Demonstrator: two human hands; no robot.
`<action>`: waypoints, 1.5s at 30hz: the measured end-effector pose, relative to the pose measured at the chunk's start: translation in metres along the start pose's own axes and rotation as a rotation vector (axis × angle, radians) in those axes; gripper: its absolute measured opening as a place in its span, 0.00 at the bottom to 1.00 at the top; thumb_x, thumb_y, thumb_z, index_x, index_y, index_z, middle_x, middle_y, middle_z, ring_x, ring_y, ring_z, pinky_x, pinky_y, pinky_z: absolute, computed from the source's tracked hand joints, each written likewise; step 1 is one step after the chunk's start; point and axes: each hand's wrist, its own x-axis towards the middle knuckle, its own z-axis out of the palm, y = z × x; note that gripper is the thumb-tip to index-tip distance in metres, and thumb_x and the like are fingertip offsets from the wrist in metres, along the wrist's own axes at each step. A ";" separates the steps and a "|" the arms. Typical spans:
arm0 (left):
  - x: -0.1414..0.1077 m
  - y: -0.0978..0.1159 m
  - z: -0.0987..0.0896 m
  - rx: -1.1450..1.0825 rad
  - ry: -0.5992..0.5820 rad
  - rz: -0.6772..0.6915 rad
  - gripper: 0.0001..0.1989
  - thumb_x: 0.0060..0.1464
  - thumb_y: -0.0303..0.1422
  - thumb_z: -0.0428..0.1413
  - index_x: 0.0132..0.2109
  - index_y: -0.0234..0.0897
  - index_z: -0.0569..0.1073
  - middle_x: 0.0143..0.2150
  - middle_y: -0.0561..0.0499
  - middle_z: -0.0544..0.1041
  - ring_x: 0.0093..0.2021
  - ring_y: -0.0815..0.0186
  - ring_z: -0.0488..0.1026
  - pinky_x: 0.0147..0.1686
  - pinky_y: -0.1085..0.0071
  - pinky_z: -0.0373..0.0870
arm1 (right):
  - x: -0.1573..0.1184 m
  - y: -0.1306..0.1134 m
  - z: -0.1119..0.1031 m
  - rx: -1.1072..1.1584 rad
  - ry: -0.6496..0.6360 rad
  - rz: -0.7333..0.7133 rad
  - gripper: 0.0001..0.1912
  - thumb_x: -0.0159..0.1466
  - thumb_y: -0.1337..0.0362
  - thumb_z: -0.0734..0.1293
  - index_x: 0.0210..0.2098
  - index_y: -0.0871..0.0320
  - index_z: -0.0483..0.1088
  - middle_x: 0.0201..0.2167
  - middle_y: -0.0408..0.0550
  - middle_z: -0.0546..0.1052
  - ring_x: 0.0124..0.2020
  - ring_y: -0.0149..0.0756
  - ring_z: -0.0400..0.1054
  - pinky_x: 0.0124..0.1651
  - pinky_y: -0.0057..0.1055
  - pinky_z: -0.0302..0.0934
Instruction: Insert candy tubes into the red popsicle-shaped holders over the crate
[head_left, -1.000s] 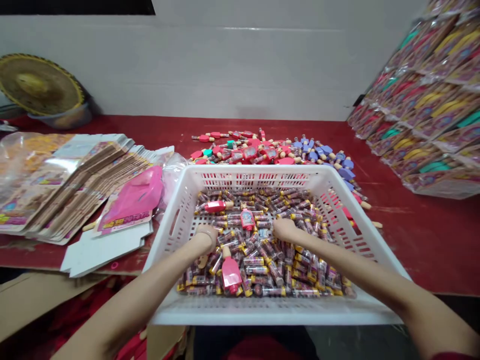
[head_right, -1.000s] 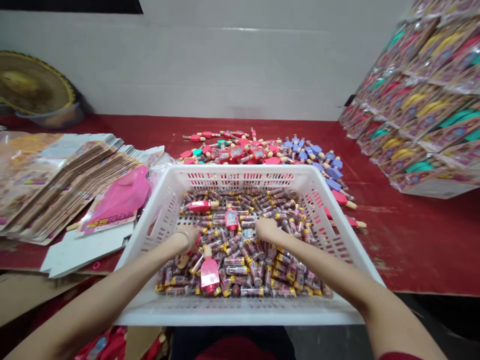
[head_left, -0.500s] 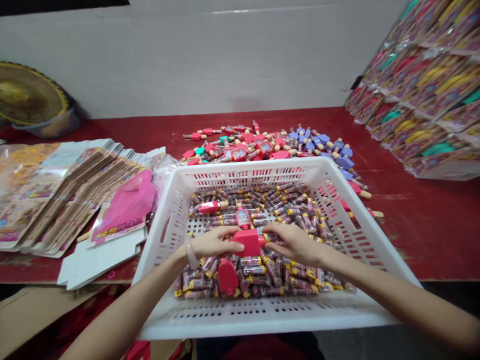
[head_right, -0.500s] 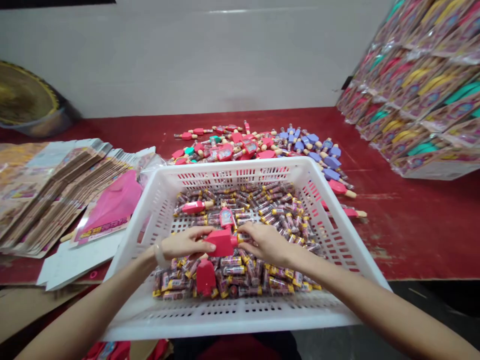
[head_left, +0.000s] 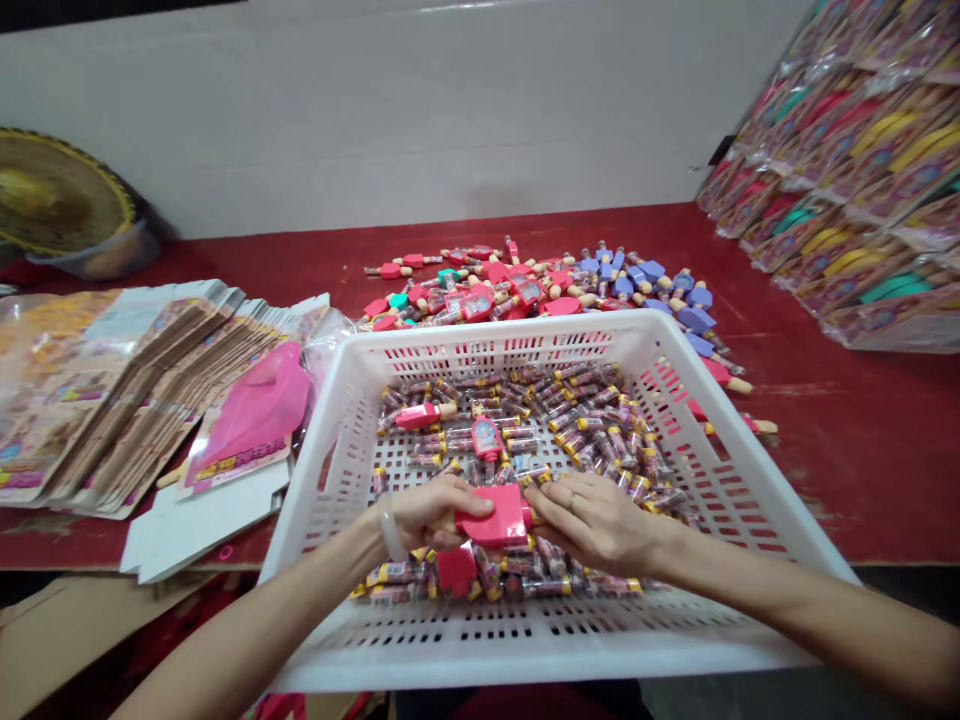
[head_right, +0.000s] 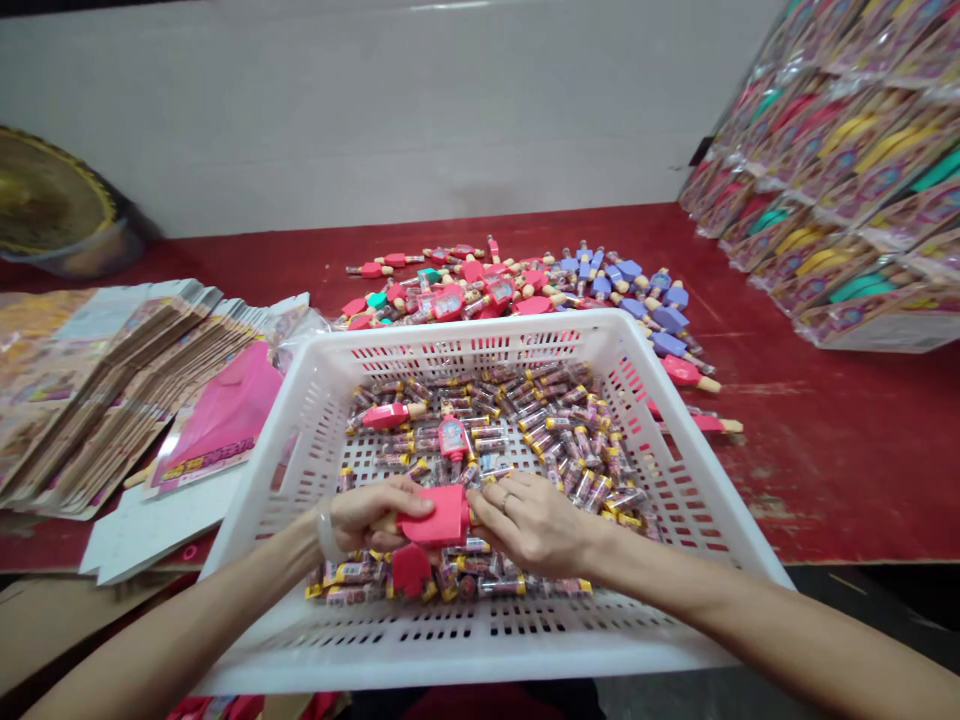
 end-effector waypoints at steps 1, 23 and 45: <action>-0.002 0.000 0.001 0.047 0.012 0.017 0.25 0.44 0.51 0.63 0.33 0.28 0.72 0.26 0.47 0.74 0.14 0.79 0.47 0.15 0.74 0.38 | -0.001 -0.001 -0.001 0.031 -0.014 0.035 0.12 0.72 0.67 0.59 0.50 0.68 0.67 0.32 0.54 0.75 0.30 0.39 0.67 0.31 0.35 0.59; 0.031 -0.013 -0.021 1.304 0.688 0.601 0.32 0.54 0.47 0.61 0.58 0.33 0.63 0.54 0.36 0.73 0.55 0.47 0.69 0.57 0.53 0.62 | -0.003 0.060 0.020 1.331 -0.418 1.263 0.26 0.56 0.44 0.73 0.24 0.62 0.68 0.17 0.42 0.68 0.11 0.22 0.49 0.12 0.23 0.38; 0.088 -0.058 -0.068 1.722 0.940 0.368 0.27 0.60 0.28 0.49 0.65 0.33 0.60 0.64 0.35 0.63 0.64 0.48 0.58 0.63 0.42 0.52 | 0.002 0.096 0.126 0.032 -0.506 0.748 0.12 0.60 0.70 0.63 0.44 0.67 0.70 0.48 0.68 0.72 0.53 0.53 0.64 0.56 0.42 0.57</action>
